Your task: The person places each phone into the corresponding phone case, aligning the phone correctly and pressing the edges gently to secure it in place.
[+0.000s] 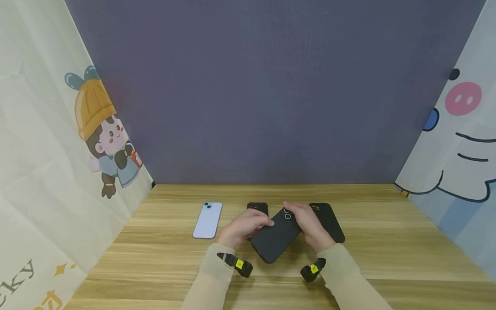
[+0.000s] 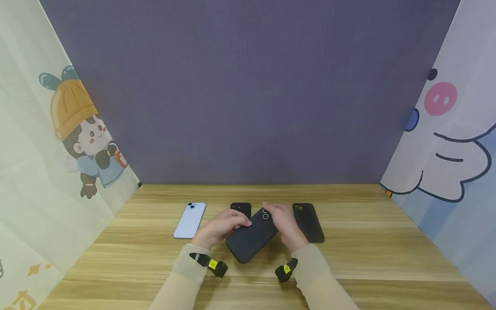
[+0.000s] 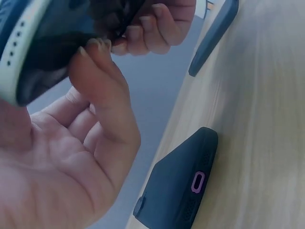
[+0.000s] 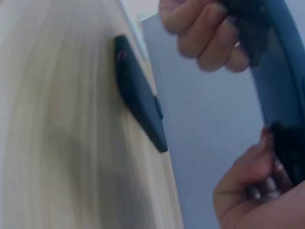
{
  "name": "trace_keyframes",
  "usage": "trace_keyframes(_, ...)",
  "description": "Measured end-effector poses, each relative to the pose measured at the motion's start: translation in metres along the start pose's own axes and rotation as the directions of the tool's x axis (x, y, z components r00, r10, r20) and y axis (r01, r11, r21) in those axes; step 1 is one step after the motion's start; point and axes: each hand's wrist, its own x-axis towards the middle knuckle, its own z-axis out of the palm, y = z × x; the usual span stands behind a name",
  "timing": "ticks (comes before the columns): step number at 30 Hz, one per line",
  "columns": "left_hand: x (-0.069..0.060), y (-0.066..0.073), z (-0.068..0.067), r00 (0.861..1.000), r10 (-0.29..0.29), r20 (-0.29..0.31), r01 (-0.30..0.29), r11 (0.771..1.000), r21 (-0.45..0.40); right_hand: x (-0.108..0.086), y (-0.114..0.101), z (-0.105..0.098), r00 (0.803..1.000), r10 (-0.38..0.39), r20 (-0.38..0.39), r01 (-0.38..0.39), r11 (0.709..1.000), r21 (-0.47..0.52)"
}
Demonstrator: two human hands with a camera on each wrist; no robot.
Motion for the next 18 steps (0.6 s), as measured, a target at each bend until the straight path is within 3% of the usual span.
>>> trace_keyframes(4,0.0,-0.001,0.0,1.0,0.007,-0.009,-0.007,1.0,0.003,0.001,0.0,-0.001,1.0,-0.005,0.007,0.005,1.0,-0.03)
trace_keyframes(9,-0.001,0.0,-0.002,1.0,0.018,-0.007,-0.018,1.0,-0.003,0.002,-0.001,-0.006,0.994,0.002,0.107,-0.002,1.0,0.002)
trace_keyframes(14,0.0,0.0,-0.005,0.999,0.033,-0.004,-0.034,0.999,-0.01,0.001,-0.002,-0.011,0.974,-0.023,0.225,0.022,1.0,0.006)
trace_keyframes(18,0.001,0.001,-0.006,0.999,0.036,-0.008,-0.036,0.999,-0.011,-0.002,-0.005,-0.012,0.97,-0.034,0.24,0.04,0.999,-0.02)
